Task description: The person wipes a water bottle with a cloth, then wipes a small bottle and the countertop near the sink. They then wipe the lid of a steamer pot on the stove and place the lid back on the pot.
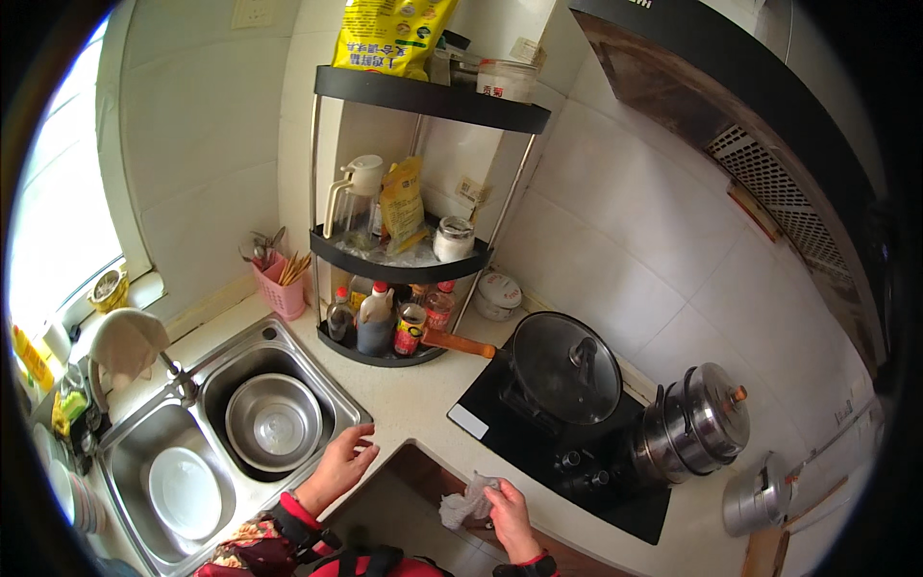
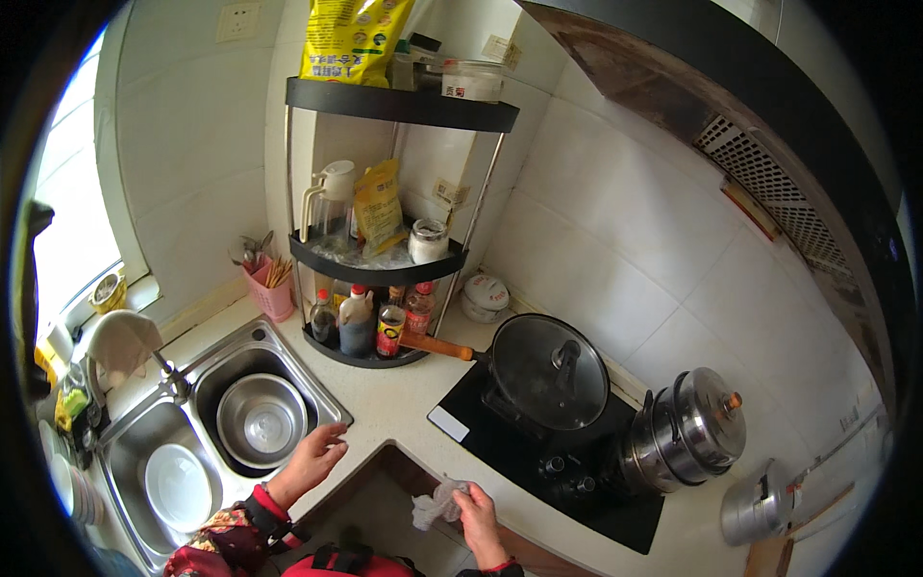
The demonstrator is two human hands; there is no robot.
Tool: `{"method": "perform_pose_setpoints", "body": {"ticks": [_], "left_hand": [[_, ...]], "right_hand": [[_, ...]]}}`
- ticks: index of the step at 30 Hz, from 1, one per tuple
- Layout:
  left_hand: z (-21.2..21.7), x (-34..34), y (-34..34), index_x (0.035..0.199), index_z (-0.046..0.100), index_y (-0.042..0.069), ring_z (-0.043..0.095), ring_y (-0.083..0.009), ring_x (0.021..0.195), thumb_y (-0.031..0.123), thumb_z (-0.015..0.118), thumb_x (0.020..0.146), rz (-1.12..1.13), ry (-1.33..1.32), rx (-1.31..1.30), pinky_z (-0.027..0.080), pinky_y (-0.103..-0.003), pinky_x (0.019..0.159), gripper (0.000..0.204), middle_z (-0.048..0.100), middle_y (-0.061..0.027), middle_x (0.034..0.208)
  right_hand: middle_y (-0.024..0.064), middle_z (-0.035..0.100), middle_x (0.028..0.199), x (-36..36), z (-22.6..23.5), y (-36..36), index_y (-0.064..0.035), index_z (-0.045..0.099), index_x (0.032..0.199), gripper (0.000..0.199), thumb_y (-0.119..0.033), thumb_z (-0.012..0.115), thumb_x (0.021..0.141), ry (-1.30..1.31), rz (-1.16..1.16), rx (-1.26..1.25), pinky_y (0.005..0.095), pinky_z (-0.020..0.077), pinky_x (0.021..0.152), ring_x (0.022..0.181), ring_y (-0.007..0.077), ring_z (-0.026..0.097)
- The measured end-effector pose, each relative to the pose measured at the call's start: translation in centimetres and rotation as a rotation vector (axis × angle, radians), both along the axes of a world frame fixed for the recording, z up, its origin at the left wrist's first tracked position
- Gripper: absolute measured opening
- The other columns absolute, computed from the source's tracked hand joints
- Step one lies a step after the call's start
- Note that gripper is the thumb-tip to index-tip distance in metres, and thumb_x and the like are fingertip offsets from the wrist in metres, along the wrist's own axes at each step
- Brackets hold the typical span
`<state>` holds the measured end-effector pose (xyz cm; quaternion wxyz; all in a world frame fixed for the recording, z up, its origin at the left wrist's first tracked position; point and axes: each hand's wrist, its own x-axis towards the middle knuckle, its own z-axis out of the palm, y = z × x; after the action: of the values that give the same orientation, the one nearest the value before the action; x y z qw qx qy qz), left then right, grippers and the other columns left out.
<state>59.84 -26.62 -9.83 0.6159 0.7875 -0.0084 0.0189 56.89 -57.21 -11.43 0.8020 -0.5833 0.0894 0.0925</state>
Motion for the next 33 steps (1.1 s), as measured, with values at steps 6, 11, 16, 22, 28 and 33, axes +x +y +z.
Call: {"method": "perform_pose_setpoints", "body": {"ticks": [6,11,16,22,28,33], "left_hand": [[-1.0,9.8,-2.9,0.144,0.033,0.002,0.055,-0.0301,0.115,0.015,0.067,0.087,-0.025,-0.133,0.079,0.054,-0.038,0.083,0.067,0.044,-0.0195,0.139],[-0.8,17.0,-4.8,0.148,0.025,0.005,0.029,-0.0417,0.139,0.009,0.068,0.082,0.124,-0.348,0.193,0.031,-0.04,0.111,0.08,0.022,-0.0271,0.152],[-1.6,22.3,-5.7,0.14,0.04,0.001,0.042,-0.0379,0.131,0.011,0.068,0.083,0.253,-0.417,0.334,0.038,-0.038,0.106,0.064,0.036,-0.0228,0.146],[-0.6,23.8,-7.3,0.12,0.059,-0.005,0.062,-0.0287,0.089,0.012,0.08,0.074,0.24,-0.323,0.337,0.052,-0.034,0.079,0.053,0.057,-0.0167,0.106],[-0.4,22.5,-7.1,0.109,0.065,-0.005,0.061,-0.0292,0.078,0.018,0.086,0.066,0.275,-0.408,0.447,0.052,-0.036,0.07,0.054,0.058,-0.016,0.093],[0.3,20.6,-8.1,0.11,0.066,-0.002,0.059,-0.0301,0.08,0.02,0.086,0.066,0.254,-0.34,0.421,0.051,-0.037,0.072,0.054,0.058,-0.0162,0.091]], "right_hand": [[0.0031,0.064,0.096,0.6,0.0,-3.9,0.0012,0.061,0.101,0.013,-0.001,0.054,0.091,0.026,-0.16,-0.04,0.0227,0.0473,0.076,0.085,0.0089,0.059],[0.0063,0.065,0.1,2.4,-0.1,-7.4,0.0009,0.06,0.103,0.014,0.001,0.052,0.091,0.053,-0.19,0.007,0.0284,0.0481,0.087,0.094,0.0136,0.061],[0.0067,0.065,0.099,3.9,-0.2,-11.6,0.002,0.06,0.103,0.014,0.0,0.051,0.093,0.052,-0.235,0.003,0.0283,0.0482,0.086,0.092,0.0138,0.062],[0.0068,0.066,0.099,3.1,-1.7,-16.1,0.0018,0.061,0.106,0.017,0.001,0.052,0.092,0.039,-0.278,0.021,0.0291,0.0478,0.087,0.093,0.0149,0.062],[0.0071,0.066,0.1,3.7,-0.4,-14.3,0.0014,0.061,0.105,0.016,0.001,0.052,0.092,0.121,-0.364,0.066,0.0293,0.0478,0.089,0.094,0.0153,0.062],[0.006,0.066,0.097,5.0,-0.2,-12.0,0.0001,0.062,0.104,0.014,-0.005,0.053,0.095,0.133,-0.313,0.034,0.0284,0.0503,0.083,0.089,0.0138,0.063]]}}
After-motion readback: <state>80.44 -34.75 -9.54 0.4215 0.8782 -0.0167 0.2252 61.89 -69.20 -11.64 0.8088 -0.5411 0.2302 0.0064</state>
